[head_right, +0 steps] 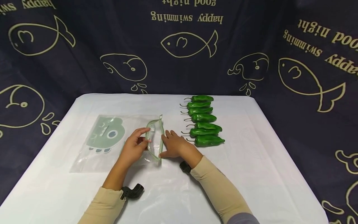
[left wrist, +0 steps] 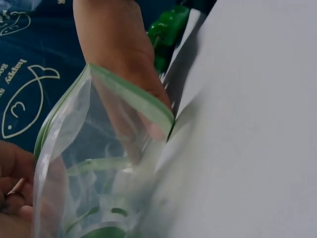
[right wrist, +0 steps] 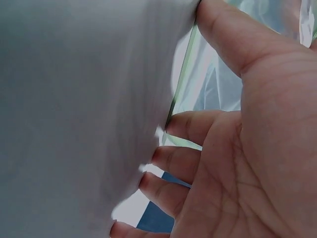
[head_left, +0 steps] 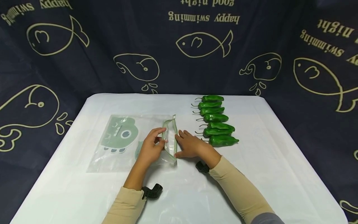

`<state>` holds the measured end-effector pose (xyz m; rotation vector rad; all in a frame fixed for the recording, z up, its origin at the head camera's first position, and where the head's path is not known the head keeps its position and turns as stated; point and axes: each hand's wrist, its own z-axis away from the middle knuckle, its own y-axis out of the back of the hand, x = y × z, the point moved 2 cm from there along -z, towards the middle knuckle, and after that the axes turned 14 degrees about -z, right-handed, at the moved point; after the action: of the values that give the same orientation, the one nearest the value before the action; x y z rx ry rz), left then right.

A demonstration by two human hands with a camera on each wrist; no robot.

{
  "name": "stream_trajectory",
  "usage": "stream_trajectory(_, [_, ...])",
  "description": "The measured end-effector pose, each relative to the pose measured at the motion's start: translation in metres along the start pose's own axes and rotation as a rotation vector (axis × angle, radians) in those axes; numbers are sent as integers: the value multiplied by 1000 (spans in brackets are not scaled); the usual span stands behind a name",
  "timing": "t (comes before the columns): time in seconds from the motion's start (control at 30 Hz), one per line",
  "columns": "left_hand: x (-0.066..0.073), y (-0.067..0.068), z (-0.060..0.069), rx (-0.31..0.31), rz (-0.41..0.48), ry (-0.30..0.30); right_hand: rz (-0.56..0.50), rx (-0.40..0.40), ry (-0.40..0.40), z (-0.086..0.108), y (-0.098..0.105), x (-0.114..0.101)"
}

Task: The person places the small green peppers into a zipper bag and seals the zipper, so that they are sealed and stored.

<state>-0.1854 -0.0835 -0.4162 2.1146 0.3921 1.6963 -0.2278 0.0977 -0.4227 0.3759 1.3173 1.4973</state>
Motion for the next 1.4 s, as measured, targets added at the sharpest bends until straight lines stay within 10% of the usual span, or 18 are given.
stream_trajectory(0.6, [-7, -4, 8, -2, 345, 205, -9, 21, 6, 3, -1, -1])
stream_trajectory(0.9, [-14, -6, 9, 24, 248, 241, -15, 20, 15, 1, -2, 0])
stream_trajectory(1.4, [-18, -12, 8, -44, 380, 282, -33, 14, 18, 0, -2, 2])
